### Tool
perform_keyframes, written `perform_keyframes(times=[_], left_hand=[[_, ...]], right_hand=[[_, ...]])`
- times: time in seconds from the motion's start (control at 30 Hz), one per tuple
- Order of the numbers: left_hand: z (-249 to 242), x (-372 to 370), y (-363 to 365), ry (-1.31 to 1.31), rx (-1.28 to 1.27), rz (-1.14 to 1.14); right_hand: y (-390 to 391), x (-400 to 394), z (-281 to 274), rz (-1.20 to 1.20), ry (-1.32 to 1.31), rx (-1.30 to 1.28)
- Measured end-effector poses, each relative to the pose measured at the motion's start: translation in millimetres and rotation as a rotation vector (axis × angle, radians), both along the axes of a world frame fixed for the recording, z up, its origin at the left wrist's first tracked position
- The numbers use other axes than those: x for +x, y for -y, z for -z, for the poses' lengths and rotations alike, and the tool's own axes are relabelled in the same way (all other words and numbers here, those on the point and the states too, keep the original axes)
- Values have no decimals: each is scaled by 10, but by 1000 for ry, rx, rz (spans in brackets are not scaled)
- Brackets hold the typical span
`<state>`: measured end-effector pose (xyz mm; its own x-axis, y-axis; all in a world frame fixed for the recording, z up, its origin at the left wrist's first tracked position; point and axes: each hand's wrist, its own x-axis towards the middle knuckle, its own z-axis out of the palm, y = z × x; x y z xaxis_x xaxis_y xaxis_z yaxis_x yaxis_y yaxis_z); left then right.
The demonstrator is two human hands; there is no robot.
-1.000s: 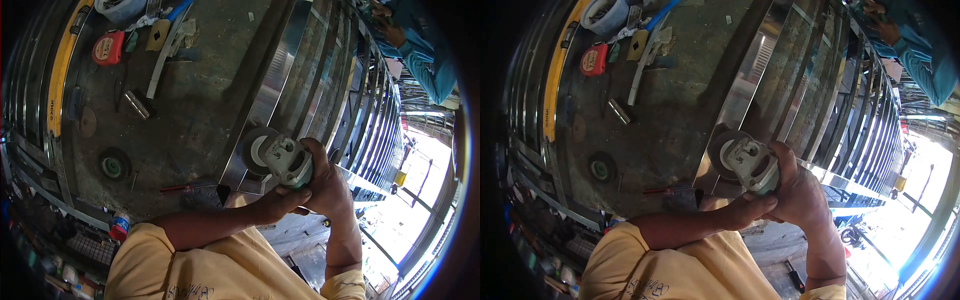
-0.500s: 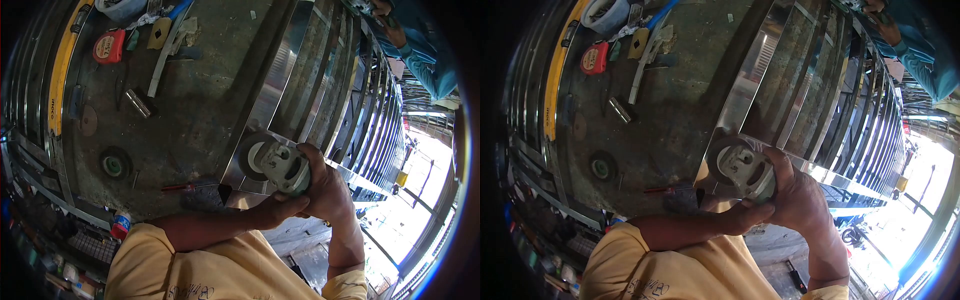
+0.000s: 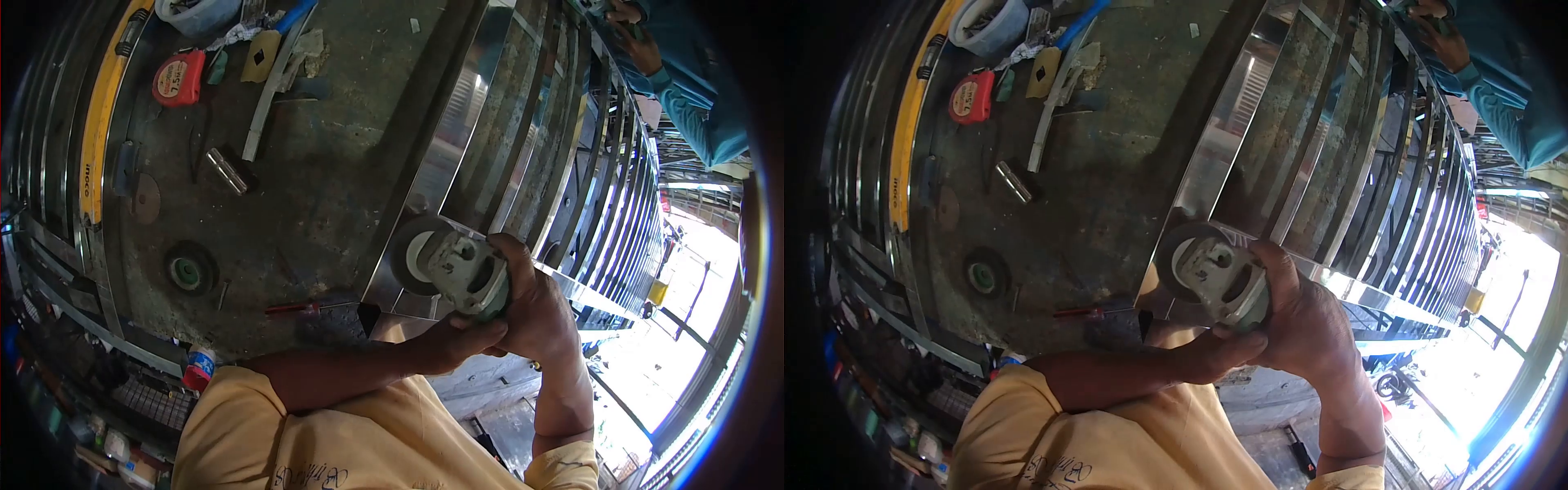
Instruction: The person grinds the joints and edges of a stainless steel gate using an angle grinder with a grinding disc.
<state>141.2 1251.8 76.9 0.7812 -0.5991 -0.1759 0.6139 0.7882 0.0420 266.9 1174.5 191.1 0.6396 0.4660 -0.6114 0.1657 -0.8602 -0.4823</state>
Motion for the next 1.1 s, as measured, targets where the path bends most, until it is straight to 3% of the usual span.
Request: perform_keyframes(times=[0.17, 0.3, 0.47, 0.6, 0.7, 0.83, 0.97, 1.1], left_hand=[[-60, -23, 5, -15, 94, 34], [-238, -236, 112, -171, 146, -63], [-67, 56, -79, -4, 118, 94], [40, 136, 21, 11, -16, -57], [-5, 27, 8, -14, 140, 69], [-169, -208, 132, -100, 139, -83], [-35, -84, 49, 12, 147, 114], [12, 129, 68, -13, 19, 24]], right_hand=[[80, -58, 11, 21, -17, 18], [85, -113, -42, -138, -3, -38], [73, -22, 28, -69, 58, -30], [36, 58, 32, 2, 42, 1], [91, -8, 38, -37, 51, 30], [126, -78, -35, -109, -27, -22], [140, -57, -19, -95, 1, -46], [137, 53, 67, -17, 88, -5]])
